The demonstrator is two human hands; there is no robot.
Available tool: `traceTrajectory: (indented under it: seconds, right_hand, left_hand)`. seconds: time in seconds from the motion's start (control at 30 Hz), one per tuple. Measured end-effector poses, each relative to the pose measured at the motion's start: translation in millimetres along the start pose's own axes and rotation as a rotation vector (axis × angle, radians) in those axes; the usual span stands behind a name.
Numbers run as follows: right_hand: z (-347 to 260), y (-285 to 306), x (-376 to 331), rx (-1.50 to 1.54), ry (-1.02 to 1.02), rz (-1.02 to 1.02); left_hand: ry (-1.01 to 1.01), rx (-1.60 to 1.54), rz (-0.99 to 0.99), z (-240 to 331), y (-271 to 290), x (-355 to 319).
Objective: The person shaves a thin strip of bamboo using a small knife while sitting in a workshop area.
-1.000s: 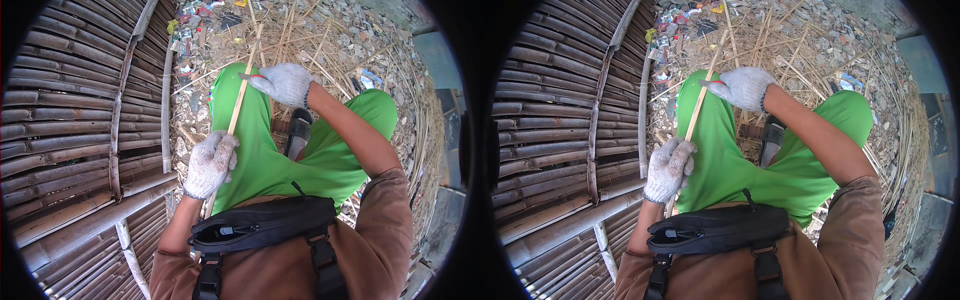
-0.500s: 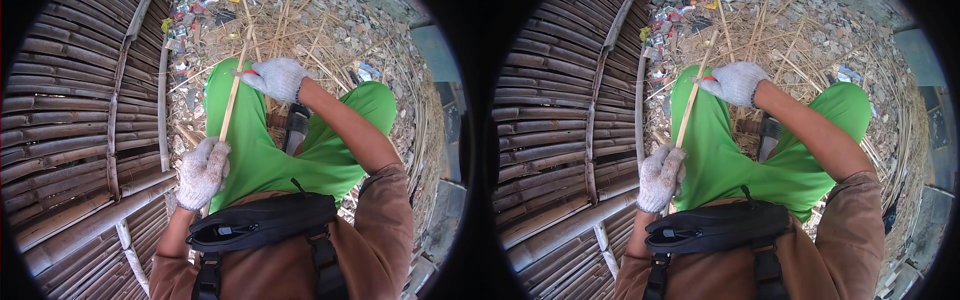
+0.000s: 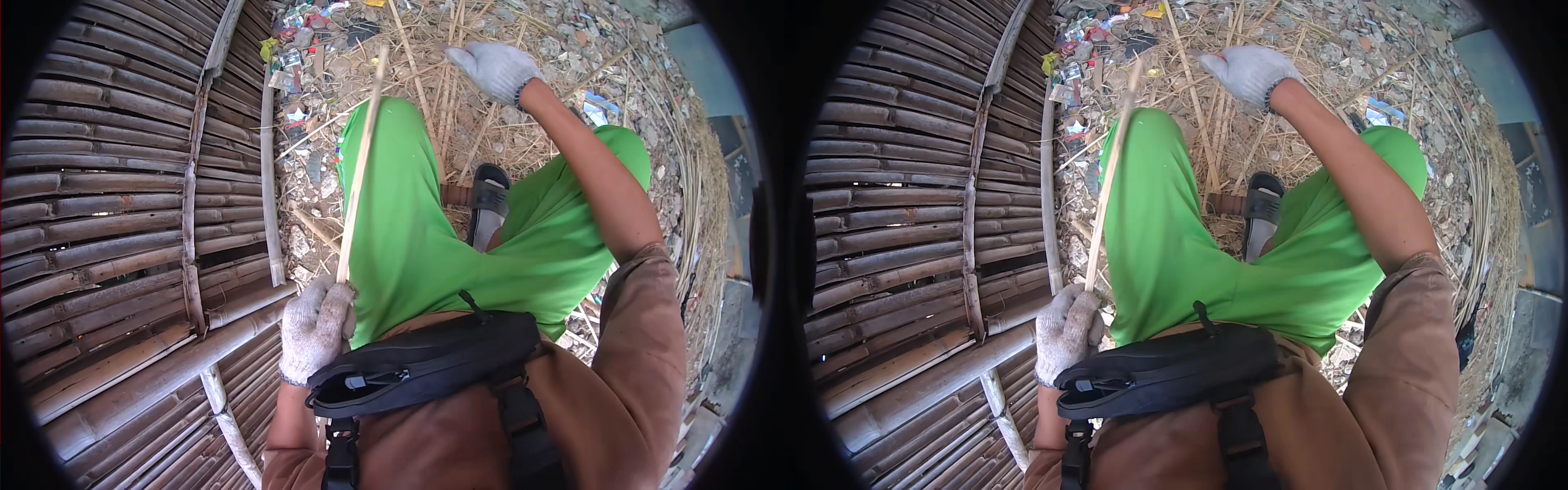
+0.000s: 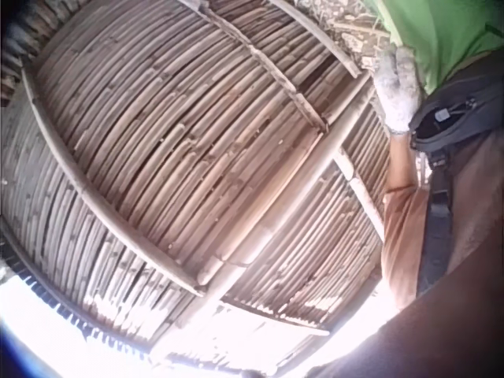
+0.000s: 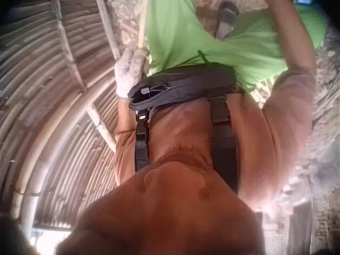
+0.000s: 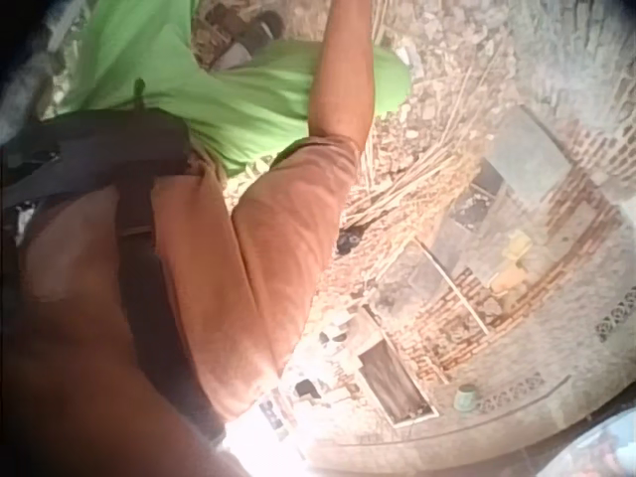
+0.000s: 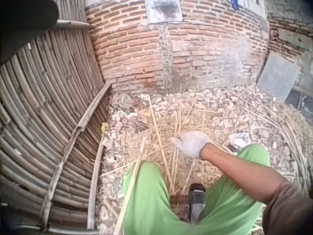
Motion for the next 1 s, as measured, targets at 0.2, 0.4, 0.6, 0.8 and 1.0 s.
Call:
traceTrajectory:
  seconds: [0.2,0.4,0.6,0.8,1.0]
  right_hand:
    - [-37.3,-1.3,-25.3,0.204,0.086,0.112]
    - [-62.8,-15.4,-44.5,0.217,0.194,-0.136]
    - [-66.7,-10.0,-60.4,0.927,0.144,-0.176]
    - [-72.7,-0.4,-46.2,1.262,-0.088,-0.1]
    - [-76.3,-8.1,-21.7,1.507,-0.168,0.01]
  left_hand:
    - [0.103,-0.094,-0.086,5.5,-14.4,21.4]
    - [0.052,-0.104,-0.121,10.7,-22.4,42.6]
    - [-0.152,-0.364,-0.247,3.9,-28.1,76.2]
    - [-0.292,-0.234,-0.387,21.1,-44.9,88.1]
    - [-0.934,0.618,0.216,63.3,-19.9,69.6]
Point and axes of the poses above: each hand's wrist, its own x-axis towards the middle knuckle, its own y-axis out of the back of the hand, z = x × y, the point moved 1 cm from there along x, towards the middle knuckle
